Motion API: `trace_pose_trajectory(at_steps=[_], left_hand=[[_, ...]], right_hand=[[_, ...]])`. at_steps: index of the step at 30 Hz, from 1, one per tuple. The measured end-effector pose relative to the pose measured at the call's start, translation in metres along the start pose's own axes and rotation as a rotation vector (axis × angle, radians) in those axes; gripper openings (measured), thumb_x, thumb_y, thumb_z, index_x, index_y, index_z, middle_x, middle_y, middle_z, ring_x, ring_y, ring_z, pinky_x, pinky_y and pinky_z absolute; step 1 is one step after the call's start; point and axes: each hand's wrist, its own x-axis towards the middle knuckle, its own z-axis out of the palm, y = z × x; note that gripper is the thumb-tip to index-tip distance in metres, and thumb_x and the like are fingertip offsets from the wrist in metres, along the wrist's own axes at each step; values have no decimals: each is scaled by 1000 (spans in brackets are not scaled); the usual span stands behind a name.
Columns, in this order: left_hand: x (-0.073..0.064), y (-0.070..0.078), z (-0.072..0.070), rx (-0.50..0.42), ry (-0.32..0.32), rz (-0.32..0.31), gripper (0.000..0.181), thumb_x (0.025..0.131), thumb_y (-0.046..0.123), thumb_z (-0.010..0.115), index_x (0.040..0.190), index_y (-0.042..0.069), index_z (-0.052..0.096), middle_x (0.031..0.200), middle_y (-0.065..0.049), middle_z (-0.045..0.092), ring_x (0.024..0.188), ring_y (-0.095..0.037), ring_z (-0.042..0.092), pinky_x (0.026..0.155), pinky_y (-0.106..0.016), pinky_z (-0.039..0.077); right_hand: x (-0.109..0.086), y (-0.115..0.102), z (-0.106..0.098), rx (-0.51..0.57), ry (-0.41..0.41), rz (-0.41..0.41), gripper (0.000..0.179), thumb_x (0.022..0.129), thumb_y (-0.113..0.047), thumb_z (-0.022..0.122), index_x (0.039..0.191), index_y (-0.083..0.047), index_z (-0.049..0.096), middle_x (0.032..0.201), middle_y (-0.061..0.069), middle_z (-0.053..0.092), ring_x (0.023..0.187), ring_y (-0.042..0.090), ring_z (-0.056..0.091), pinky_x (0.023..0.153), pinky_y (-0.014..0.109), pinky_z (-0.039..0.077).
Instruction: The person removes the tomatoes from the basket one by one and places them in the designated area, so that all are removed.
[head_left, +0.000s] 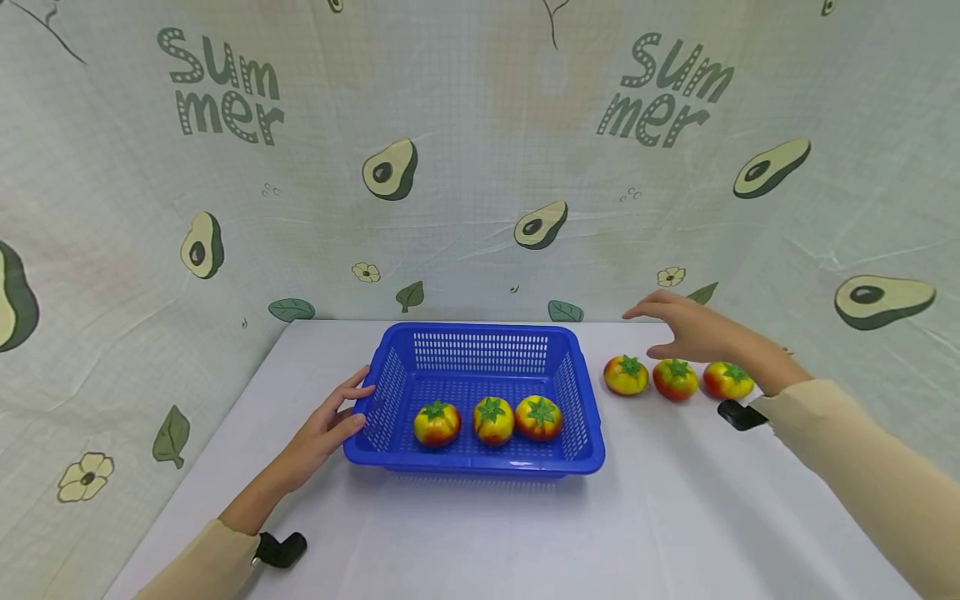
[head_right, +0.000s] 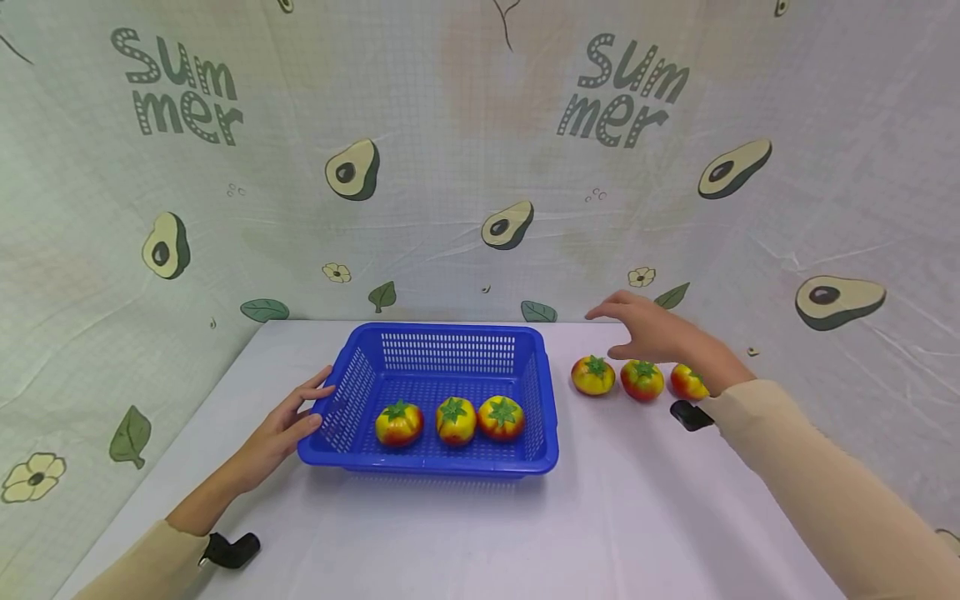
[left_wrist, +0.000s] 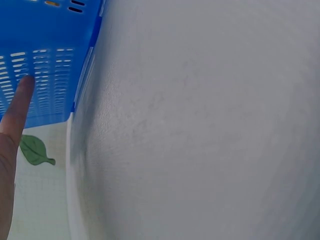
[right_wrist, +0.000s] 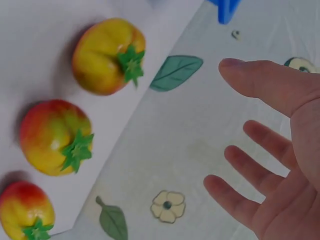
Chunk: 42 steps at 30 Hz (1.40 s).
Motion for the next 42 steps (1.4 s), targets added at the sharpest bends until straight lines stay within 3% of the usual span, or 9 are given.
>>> trace_pose_trajectory(at_steps=[12,22,28,38,42], left_hand=[[0,-1,-1,5,-2,6,45,112,22,54,155,14,48,179,-7,13,155,-57,25,110,-36,51],[0,0,0,8,5,9,45,111,23,55,155,15,48,179,-5,14,156,-56,24,111,-50,48],[1,-3,0,16,9,10,44,111,23,55,154,14,49,179,-6,14,156,-57,24,111,-52,47],[0,-3,0,33,10,15,44,111,23,55,154,14,49,179,-6,15,158,-54,22,112,-32,48],[1,-3,0,33,9,12,44,111,23,54,154,15,49,179,-6,15,157,-54,23,112,-35,49]], right_hand=[[40,-68,-1,0,-1,-99,59,87,-8,88,142,-11,66,142,21,60,131,42,58,104,60,55],[68,-113,16,73,-59,-187,59,90,-15,85,145,-12,64,144,18,59,133,38,57,109,58,52],[82,-137,30,131,-94,-227,60,91,-16,84,147,-12,62,146,17,58,133,37,57,109,57,52],[102,-169,57,224,-178,-250,64,94,-24,82,152,-16,57,156,14,54,146,36,47,117,58,44],[111,-176,71,275,-217,-252,64,95,-24,82,154,-17,56,158,10,53,148,35,45,119,55,43]])
